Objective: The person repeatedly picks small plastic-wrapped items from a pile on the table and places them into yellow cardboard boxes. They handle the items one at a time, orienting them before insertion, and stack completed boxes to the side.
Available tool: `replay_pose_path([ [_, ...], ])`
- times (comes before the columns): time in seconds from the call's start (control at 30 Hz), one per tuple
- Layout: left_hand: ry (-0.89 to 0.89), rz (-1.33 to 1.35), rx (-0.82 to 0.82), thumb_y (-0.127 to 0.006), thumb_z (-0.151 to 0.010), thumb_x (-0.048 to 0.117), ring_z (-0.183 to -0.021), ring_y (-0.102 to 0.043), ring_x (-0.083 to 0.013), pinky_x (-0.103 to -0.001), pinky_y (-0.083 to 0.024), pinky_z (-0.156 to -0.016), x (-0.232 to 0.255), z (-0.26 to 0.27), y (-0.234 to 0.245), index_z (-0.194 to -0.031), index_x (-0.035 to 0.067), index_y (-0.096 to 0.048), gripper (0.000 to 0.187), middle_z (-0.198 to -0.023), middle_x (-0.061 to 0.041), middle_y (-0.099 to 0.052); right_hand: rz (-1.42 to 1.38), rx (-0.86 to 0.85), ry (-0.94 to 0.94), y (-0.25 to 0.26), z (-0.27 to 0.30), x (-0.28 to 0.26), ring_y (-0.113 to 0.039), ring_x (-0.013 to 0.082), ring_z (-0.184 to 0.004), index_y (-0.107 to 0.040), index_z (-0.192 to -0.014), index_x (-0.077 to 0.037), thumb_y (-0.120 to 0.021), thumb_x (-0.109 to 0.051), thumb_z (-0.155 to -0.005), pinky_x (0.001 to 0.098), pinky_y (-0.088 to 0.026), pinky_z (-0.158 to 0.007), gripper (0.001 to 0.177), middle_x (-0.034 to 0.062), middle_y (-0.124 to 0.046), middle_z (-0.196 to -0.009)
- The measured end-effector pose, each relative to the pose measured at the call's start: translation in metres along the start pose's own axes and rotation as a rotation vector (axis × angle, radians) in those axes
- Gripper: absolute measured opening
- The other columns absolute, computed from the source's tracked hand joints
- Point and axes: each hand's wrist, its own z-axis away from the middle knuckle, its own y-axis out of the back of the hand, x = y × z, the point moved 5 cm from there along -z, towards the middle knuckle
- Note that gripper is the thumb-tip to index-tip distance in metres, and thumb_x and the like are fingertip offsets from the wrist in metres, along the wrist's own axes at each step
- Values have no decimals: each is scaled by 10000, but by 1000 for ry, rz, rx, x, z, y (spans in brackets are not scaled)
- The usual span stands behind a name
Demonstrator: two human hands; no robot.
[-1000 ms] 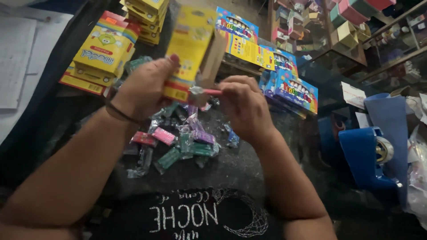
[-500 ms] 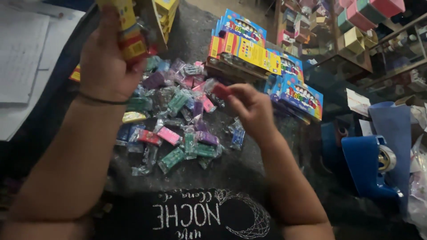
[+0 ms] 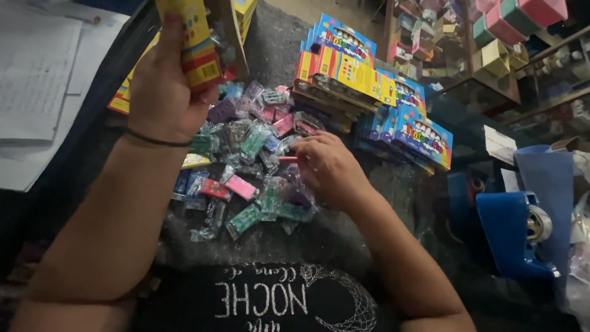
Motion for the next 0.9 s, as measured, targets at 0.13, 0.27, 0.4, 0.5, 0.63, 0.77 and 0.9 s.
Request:
replay_pose_path([
  [0.13,29,-20,19,-778,-648,576,-554,-593,-87,-214,-390,-412,5,1,16,-927,114,-672,550,-698,1,-642,-52,12,-70,-8,-11,-35,-632,266,-761,-630,-1032,-79,-668,-87,-945,402,-515,-699,95,87,-674,-885],
  [0.27,-423,-682,-60,-850,-750,327,-794,-640,-214,-312,-447,-555,26,4,11,-1316,197,-397,737,-966,-99,-670,-101,46,109,-18,-23,-61,-755,303,-917,-593,-1317,-168,-588,-35,-1034,410,-567,-708,313,114,-759,-1135],
  [0.4,-5,-49,17,-726,-665,550,-1078,-707,-279,-270,-519,-633,18,7,2,-1246,105,-617,740,-1186,-127,-695,-363,-152,-69,-32,-47,-90,-794,188,-960,-687,-1227,-99,-548,-65,-1025,336,-669,-840,248,66,-795,-1091],
  [0.5,-36,-15,8,-781,-587,630,-573,-595,-142,-250,-392,-460,15,4,2,-913,85,-653,647,-707,-43,-611,-228,-212,32,-65,-28,-82,-707,317,-760,-677,-1205,-147,-571,-267,-1043,429,-534,-646,228,119,-739,-968],
  [0.63,3,90,4,-820,-575,577,-673,-641,-152,-261,-447,-517,10,2,2,-1020,72,-683,687,-794,-56,-650,-171,-292,-383,-40,-42,-64,-742,186,-845,-738,-1073,-207,-716,-86,-902,319,-620,-715,211,0,-797,-994],
  [0.77,53,60,125,-804,-568,567,-599,-599,-141,-275,-377,-462,5,1,2,-892,111,-656,579,-691,-35,-589,-170,68,-372,-25,-25,-48,-737,175,-784,-721,-1103,-57,-654,-107,-959,301,-633,-690,166,78,-771,-983],
  [0.9,79,64,159,-787,-536,587,-650,-645,-183,-306,-432,-460,3,3,0,-902,111,-628,621,-733,-65,-622,-111,109,-142,-38,-27,-70,-688,169,-685,-736,-1002,-136,-687,-209,-979,318,-537,-599,91,18,-749,-865],
])
